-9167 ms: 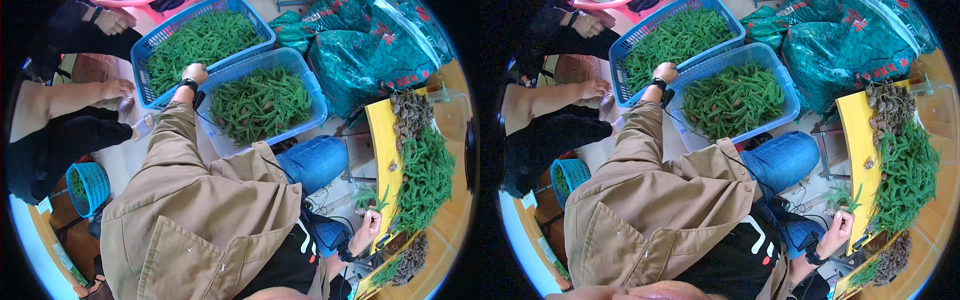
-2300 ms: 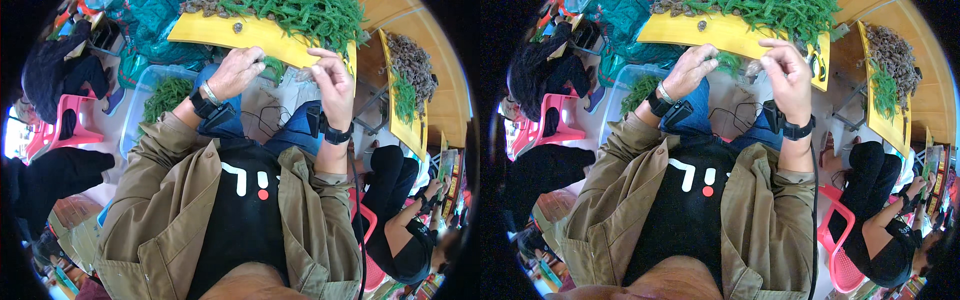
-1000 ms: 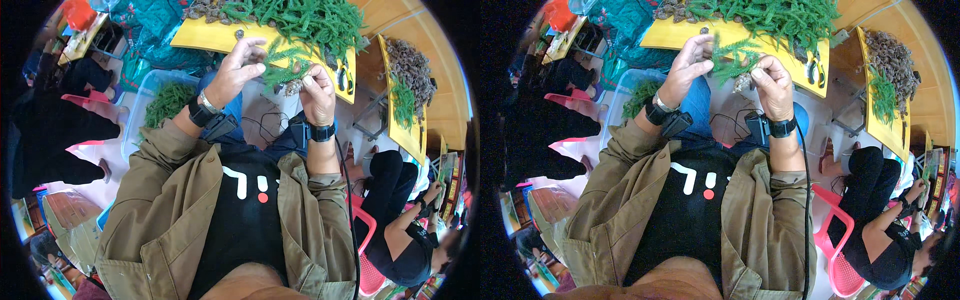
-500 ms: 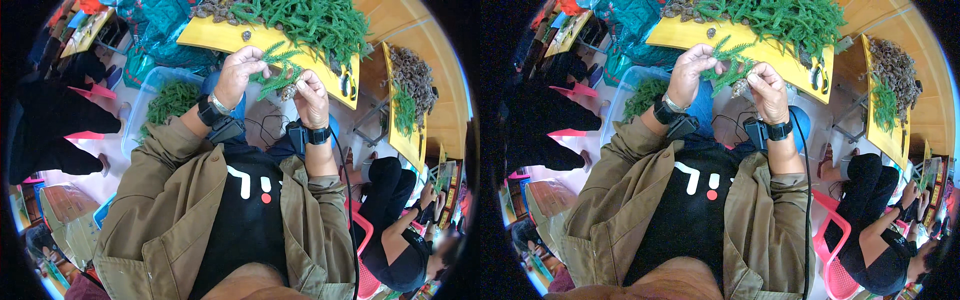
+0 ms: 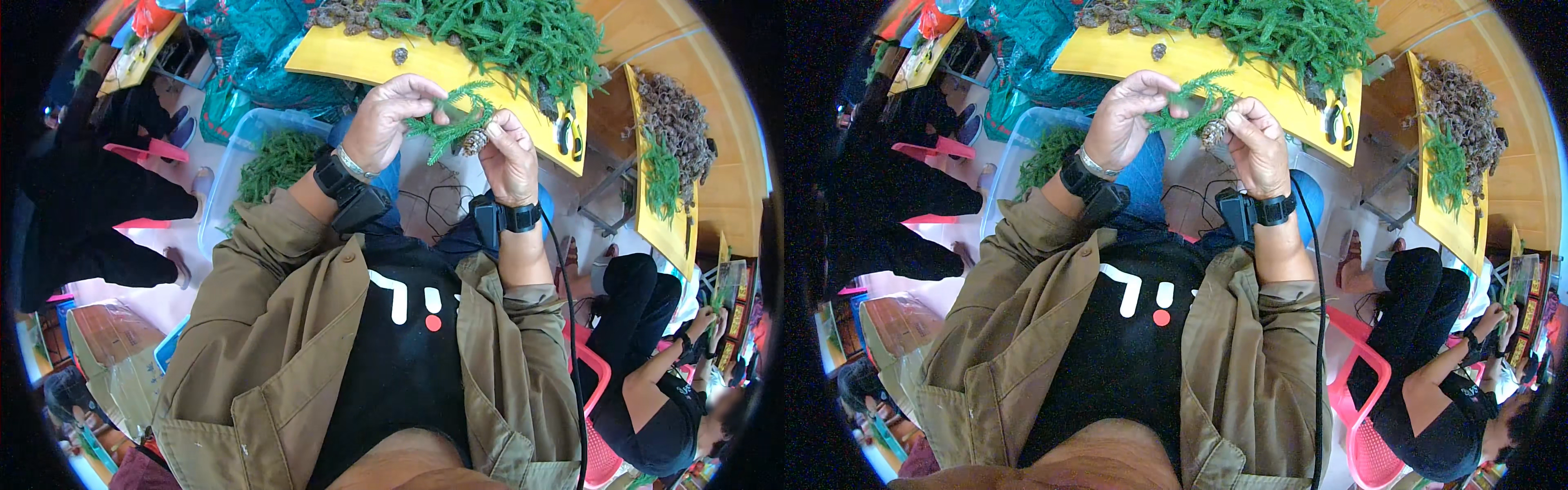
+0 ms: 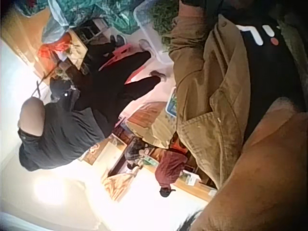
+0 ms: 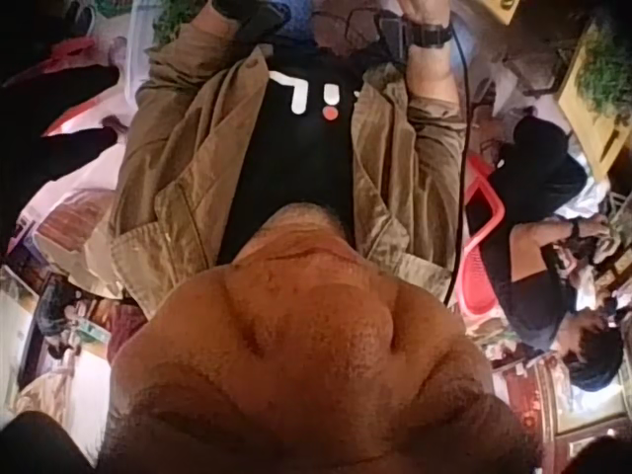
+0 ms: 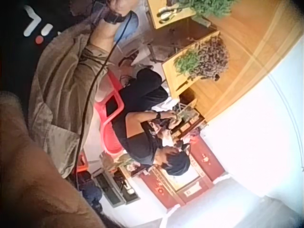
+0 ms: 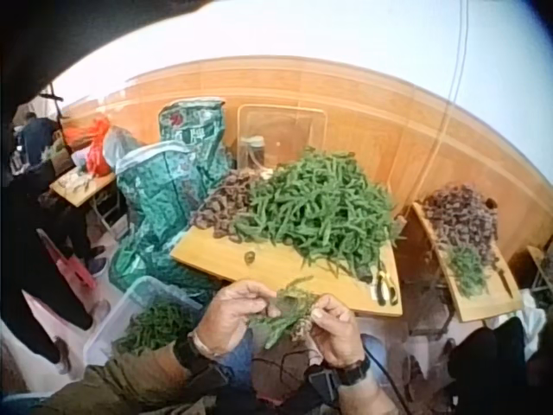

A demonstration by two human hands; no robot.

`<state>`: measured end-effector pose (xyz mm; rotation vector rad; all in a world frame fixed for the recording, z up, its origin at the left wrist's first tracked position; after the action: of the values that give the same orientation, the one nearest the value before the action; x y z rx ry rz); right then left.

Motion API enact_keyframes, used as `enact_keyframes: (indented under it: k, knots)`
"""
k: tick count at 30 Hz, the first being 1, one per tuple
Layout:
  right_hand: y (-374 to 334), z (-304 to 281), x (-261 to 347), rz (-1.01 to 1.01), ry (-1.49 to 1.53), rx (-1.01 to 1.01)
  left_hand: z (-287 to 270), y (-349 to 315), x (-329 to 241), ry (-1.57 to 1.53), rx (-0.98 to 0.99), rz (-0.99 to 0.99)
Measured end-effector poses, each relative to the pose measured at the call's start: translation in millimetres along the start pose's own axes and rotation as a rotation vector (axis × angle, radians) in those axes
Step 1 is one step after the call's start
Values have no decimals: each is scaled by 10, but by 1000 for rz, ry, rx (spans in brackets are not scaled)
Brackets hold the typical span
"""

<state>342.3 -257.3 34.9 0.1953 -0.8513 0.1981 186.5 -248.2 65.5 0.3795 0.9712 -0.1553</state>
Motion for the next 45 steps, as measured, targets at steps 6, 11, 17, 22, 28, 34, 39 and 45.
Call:
enact_keyframes:
  k: [6, 11, 17, 22, 28, 34, 39, 45]
  knots:
    - [2, 4, 26, -100, -254, 45, -63, 28, 24, 57, 8, 21]
    - [-88, 222, 138, -249, -499, 48, -42, -37, -61, 289, -147, 53]
    - [-58, 118, 19, -137, -371, 43, -89, -63, -38, 441, -29, 45]
    - [-30, -16, -95, 0, -196, 34, -87, -31, 47, 459, 66, -45]
    - [-2, -21, 67, -85, -17, -28, 21, -11, 35, -70, -73, -57]
    - [23, -101, 34, -91, 47, -22, 40, 18, 127, 37, 41, -31]
    - [24, -136, -42, -42, 35, 20, 22, 32, 154, 211, 100, 6]
    - [46, -92, -34, -75, 69, -23, 68, -4, 151, 173, 51, -30]
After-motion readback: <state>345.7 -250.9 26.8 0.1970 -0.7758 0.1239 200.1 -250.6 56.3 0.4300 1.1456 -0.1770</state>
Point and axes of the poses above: each hand's wrist, its own y-axis towards the middle knuckle, its own z-axis out of the palm, x = y × z, the point moved 9 cm from there along y, towards the middle knuckle, and after that the axes turned 1 degree about z, right-handed, at the moved point
